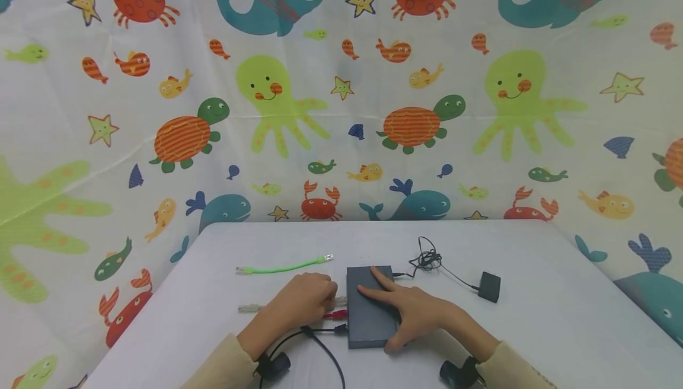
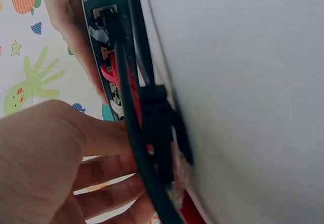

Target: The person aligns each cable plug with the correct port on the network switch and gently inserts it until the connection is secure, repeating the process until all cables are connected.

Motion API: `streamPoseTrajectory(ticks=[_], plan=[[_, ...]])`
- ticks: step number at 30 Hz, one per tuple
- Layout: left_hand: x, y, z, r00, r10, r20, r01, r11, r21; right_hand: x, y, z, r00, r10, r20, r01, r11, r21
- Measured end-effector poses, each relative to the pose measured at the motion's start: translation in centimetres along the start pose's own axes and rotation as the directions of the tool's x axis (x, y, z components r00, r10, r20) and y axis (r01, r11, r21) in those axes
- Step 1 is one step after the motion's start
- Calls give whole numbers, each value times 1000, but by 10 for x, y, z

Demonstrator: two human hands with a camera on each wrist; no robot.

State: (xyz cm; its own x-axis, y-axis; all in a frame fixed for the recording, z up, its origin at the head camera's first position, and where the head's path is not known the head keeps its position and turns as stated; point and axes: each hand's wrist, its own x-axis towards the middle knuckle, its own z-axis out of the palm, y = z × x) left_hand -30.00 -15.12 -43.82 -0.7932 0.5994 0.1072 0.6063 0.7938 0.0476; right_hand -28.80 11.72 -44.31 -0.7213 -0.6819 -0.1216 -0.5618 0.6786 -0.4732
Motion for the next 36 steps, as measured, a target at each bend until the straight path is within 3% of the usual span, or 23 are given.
streamPoseTrajectory(ticks=[36], plan=[[0,0,0,1000,-8,-4,8,1000,14,1,3,1,1000,17,7,-17,1000,4]])
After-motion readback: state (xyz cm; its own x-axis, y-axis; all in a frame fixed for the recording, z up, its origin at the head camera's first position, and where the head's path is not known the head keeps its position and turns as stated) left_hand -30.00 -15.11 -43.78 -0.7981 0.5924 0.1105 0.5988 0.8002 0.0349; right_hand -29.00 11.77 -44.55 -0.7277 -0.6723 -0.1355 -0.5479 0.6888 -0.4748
